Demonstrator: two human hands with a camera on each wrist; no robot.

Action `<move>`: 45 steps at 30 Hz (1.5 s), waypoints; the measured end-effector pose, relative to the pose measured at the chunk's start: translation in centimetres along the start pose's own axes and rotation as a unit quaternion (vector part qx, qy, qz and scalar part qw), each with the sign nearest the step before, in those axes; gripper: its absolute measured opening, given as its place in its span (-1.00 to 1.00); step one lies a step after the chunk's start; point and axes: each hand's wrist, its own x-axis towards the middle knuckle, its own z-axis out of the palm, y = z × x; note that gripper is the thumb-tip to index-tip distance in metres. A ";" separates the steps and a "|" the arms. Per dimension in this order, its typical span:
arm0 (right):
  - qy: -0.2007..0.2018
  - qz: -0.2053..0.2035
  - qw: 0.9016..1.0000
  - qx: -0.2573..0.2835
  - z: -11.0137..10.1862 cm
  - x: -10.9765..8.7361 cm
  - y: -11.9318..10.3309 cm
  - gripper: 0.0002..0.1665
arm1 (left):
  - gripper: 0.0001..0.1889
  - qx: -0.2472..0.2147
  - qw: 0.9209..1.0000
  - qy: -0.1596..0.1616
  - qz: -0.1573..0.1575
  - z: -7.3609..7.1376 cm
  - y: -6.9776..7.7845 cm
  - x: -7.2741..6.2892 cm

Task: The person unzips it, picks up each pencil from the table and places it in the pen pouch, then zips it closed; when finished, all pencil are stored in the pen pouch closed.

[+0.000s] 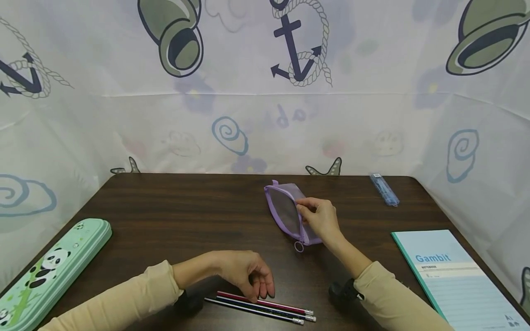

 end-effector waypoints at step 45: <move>0.002 0.005 1.000 0.002 -0.3 0.0 -0.1 -0.76 | -0.77 -0.122 0.980 0.137 -0.082 -6.7 0.0 -2.5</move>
